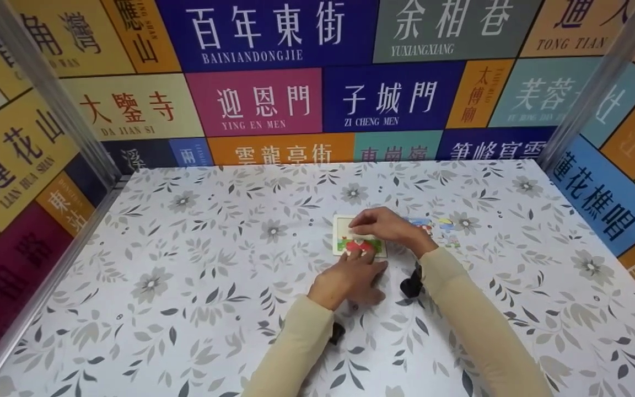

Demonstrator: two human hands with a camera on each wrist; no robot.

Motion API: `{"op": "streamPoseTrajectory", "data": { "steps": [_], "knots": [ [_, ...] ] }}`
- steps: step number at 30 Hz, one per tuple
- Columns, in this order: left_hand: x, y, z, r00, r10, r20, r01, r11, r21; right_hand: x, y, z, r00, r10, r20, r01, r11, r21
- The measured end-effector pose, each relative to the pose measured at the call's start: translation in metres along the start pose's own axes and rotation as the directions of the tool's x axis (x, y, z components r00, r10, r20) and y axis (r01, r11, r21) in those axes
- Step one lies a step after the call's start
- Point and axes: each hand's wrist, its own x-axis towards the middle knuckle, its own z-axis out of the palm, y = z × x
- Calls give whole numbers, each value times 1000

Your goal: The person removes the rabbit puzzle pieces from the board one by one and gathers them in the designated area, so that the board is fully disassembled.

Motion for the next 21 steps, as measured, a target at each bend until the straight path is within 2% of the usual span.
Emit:
{"op": "streamPoseTrajectory", "data": {
  "steps": [7, 12, 21],
  "knots": [
    [-2, -1, -1, 1000, 11, -19, -11, 1000, 17, 4, -1, 6, 999, -33, 42, 34, 999, -18],
    [-4, 0, 0, 999, 31, -41, -28, 998, 52, 4, 0, 8, 992, -111, 58, 114, 992, -56],
    [-2, -2, 3, 1000, 4, 24, -4, 1000, 19, 3, 0, 8, 984, -147, 105, 157, 983, -97]
  ]
}}
